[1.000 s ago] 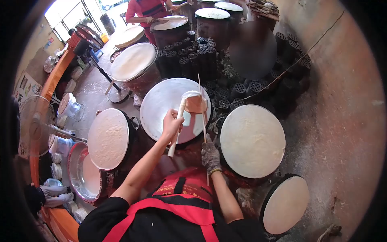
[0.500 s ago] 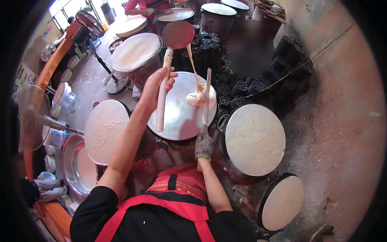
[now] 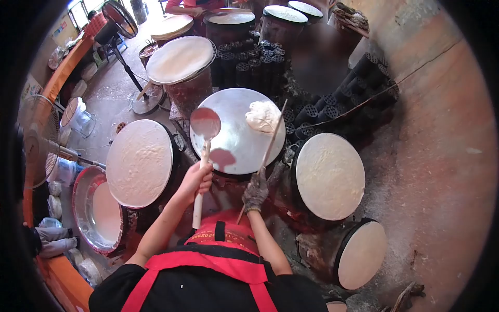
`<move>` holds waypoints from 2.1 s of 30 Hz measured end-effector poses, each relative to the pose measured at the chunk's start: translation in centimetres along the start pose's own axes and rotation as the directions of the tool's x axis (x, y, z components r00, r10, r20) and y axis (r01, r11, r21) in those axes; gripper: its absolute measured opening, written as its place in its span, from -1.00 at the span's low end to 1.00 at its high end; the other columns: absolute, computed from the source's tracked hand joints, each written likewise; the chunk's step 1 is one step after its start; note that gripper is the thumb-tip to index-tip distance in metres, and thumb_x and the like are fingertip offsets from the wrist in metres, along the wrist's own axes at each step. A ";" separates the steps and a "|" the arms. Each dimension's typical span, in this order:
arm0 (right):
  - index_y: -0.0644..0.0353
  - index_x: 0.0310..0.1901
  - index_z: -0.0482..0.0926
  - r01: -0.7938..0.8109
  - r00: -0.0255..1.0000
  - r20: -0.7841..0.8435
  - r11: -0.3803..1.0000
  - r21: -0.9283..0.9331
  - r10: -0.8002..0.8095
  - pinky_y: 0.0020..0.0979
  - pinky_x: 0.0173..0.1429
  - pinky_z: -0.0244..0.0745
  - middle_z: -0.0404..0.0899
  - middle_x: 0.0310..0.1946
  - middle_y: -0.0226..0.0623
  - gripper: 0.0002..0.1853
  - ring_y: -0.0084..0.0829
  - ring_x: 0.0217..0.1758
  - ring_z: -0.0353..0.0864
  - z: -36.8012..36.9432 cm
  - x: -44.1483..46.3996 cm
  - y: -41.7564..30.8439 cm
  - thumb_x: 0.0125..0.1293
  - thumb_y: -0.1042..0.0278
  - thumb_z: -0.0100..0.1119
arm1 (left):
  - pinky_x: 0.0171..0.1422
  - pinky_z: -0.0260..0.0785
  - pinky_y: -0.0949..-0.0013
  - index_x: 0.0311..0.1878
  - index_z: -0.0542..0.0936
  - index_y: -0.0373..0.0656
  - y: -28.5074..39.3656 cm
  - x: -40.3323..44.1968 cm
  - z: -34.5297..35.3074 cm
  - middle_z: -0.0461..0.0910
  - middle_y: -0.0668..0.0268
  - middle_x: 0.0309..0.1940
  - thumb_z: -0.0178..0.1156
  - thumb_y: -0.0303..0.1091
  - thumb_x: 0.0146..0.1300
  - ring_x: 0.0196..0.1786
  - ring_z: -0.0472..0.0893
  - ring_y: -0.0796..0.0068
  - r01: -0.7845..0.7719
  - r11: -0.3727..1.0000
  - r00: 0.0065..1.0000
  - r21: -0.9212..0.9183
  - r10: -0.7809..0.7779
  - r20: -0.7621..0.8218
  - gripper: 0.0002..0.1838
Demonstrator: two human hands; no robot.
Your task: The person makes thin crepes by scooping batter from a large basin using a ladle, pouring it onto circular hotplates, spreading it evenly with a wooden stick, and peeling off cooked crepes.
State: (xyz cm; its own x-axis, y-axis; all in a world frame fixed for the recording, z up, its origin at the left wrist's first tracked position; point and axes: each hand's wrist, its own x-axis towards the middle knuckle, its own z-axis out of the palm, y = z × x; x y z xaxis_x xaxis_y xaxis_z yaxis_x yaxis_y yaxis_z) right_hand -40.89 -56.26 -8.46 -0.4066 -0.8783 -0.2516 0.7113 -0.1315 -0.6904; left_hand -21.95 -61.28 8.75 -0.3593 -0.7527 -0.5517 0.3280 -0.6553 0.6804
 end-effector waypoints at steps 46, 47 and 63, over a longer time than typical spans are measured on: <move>-0.04 0.13 0.46 -0.155 0.805 0.263 0.617 -0.772 0.532 -0.61 -0.61 0.14 0.34 -0.67 -0.56 -0.63 -0.69 -0.68 0.24 2.3 9.9 -9.1 0.27 0.28 0.12 | -0.72 -0.02 0.67 -0.31 0.31 -0.13 -8.6 -0.9 1.5 0.17 0.54 -0.65 -0.03 -0.43 0.30 -0.70 0.14 0.79 -0.075 0.937 0.967 -0.341 -0.016 -0.256 -0.93; -0.06 0.13 0.46 -0.385 0.706 0.216 0.621 -0.682 0.675 -0.64 -0.65 0.10 0.29 -0.71 -0.60 -0.63 -0.72 -0.71 0.19 2.5 9.4 -11.7 0.27 0.29 0.12 | -0.72 -0.03 0.68 -0.31 0.31 -0.13 -8.7 -1.1 1.5 0.17 0.54 -0.65 -0.03 -0.43 0.30 -0.70 0.14 0.79 -0.069 0.923 0.969 -0.379 -0.029 -0.247 -0.93; 0.02 0.12 0.49 0.185 0.617 0.336 0.284 -0.941 0.712 -0.58 -0.46 0.30 0.47 -0.52 -0.51 -0.62 -0.70 -0.55 0.33 1.5 14.7 -17.1 0.26 0.22 0.11 | -0.77 -0.05 0.71 -0.15 0.29 -0.20 -5.5 -1.4 7.1 0.16 0.48 -0.64 -0.12 -0.26 0.38 -0.73 0.09 0.80 -0.115 0.817 0.984 -0.565 0.015 -0.178 -0.81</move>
State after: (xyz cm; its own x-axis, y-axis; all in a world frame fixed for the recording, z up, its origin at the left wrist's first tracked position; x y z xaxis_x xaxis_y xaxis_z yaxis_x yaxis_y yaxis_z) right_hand -58.18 -67.62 0.62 0.4482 -0.7898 -0.4186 -0.4126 0.2327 -0.8807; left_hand -29.41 -56.12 9.18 -0.1927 -0.7617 -0.6185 0.8027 -0.4849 0.3471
